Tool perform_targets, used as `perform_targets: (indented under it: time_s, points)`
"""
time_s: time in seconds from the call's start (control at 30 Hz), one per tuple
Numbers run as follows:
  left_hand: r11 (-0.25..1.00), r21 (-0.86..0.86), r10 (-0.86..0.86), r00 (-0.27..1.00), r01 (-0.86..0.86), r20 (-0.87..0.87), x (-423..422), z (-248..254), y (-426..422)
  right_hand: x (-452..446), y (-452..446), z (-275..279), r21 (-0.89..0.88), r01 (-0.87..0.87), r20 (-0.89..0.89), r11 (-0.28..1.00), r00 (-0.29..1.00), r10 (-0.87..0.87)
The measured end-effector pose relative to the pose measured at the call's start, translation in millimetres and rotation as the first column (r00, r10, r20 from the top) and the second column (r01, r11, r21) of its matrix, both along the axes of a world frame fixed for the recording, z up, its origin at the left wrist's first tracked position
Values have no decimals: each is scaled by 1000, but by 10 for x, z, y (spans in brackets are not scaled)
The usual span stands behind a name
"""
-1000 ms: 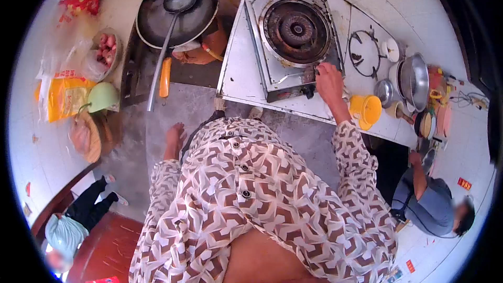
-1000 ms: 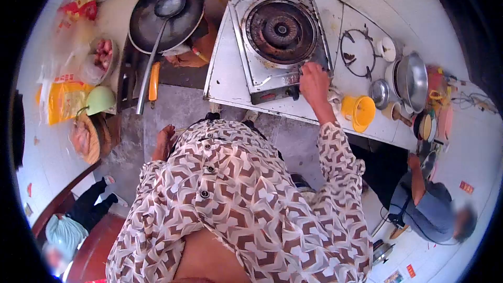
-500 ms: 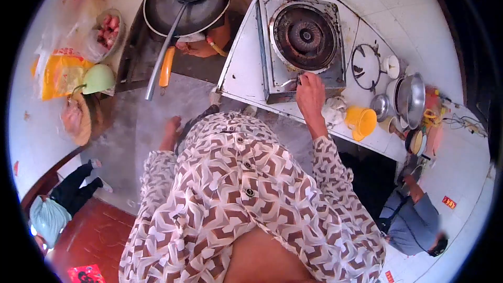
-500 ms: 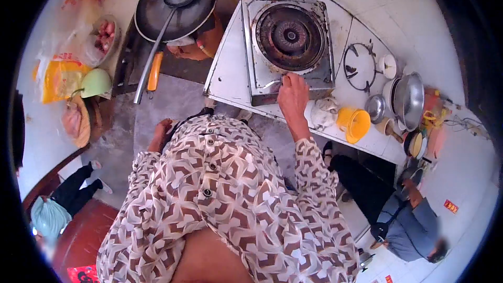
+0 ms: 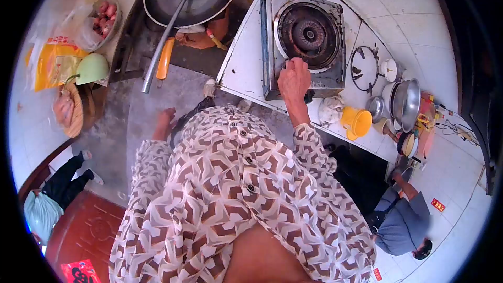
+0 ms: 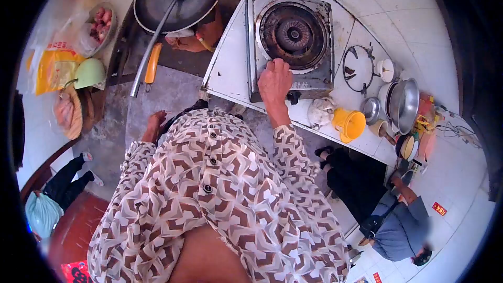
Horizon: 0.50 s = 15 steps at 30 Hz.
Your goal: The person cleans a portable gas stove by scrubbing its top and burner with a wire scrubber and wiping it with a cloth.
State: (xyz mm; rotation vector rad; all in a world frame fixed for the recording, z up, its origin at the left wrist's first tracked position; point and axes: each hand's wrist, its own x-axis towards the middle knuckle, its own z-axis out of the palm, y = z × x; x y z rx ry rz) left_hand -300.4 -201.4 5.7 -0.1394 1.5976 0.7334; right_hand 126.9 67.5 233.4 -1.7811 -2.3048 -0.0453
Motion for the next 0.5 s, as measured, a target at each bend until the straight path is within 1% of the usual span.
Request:
perform_targets:
  time_s: [0.03,0.07,0.1,0.17,0.2,0.3,0.33,0.4,0.43,0.5]
  points:
    - [999,-12,-38,999,38,-19,-51,6,-8,-52,7,9,-5,4,9,1000,1000,-4]
    - [997,-22,-80,996,79,-36,-80,12,-4,52,-28,39,7,-21,-106,1000,994,22]
    - [993,-27,-117,992,116,-47,-68,-12,46,187,-60,35,6,29,-59,1000,998,-28]
    - [998,-31,-49,998,48,-43,-40,10,49,419,-169,-15,-3,118,41,993,992,-118]
    - [999,-40,-17,999,15,-45,-52,59,19,342,-169,46,-3,117,51,993,992,-116]
    - [993,-116,12,998,-20,-68,15,178,98,-85,-24,5,-16,29,-18,999,999,-29]
    - [997,-74,1,999,-5,-54,-30,129,46,-191,45,3,13,29,-23,1000,999,-29]
    - [999,20,-29,999,29,-28,-130,24,18,-70,19,-12,28,21,-85,999,996,-19]
    - [1000,-14,-29,998,28,-49,-113,70,71,57,-22,-14,36,15,-108,999,994,-11]
    - [996,-85,-23,996,15,-85,-54,144,134,240,-76,-89,17,133,-79,991,988,-132]
